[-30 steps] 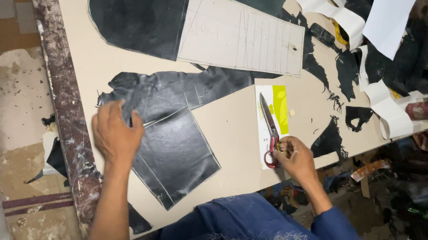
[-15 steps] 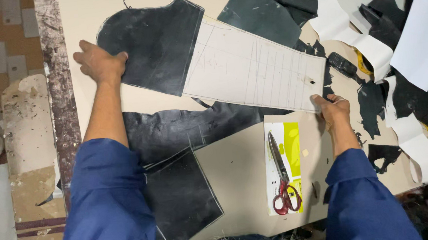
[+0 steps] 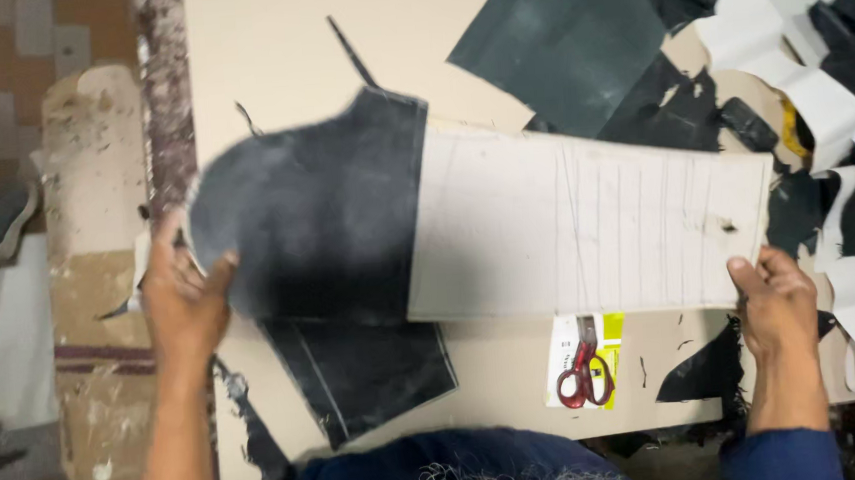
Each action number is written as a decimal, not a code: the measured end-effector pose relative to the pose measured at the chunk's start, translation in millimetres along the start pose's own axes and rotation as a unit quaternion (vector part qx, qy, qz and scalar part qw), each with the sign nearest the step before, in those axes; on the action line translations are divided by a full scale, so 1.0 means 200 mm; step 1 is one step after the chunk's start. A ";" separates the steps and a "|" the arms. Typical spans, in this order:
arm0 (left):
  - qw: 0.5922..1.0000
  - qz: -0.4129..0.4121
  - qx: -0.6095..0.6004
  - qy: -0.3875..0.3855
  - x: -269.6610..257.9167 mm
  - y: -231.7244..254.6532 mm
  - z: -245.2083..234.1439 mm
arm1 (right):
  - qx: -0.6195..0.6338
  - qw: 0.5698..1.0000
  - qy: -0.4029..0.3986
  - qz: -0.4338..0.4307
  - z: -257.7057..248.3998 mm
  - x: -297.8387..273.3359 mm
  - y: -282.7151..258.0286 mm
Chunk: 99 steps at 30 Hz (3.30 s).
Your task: The person places a paper pattern on a black leather sheet, marks the leather with chalk, and cuts along the marked lines using scissors. The person repeats this process for multiple pattern pieces, handling the leather and pattern throughout.
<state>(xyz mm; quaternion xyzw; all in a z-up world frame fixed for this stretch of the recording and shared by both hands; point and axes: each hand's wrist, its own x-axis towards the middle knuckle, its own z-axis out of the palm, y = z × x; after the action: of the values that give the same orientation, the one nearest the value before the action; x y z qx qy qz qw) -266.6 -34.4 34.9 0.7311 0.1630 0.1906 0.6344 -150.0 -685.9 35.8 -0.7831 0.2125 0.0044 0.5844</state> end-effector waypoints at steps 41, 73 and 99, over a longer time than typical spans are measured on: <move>0.927 -0.007 0.362 0.092 -0.47 -0.22 -0.14 | -0.098 0.959 -0.191 -0.187 1.52 -0.89 0.17; 0.855 0.137 0.499 0.032 -0.38 -0.16 0.12 | -0.088 0.963 -0.186 -0.177 1.54 -0.92 0.09; 0.877 0.017 0.481 -0.009 -0.24 -0.14 0.14 | 0.122 0.987 -0.049 0.088 0.43 -0.65 0.24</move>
<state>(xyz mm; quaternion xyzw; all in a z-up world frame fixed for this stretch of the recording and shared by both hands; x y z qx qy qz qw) -294.4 -76.7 -0.4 0.9503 0.2168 0.0931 0.2030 -264.3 -575.3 -1.9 -0.6829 0.2505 0.0687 0.6828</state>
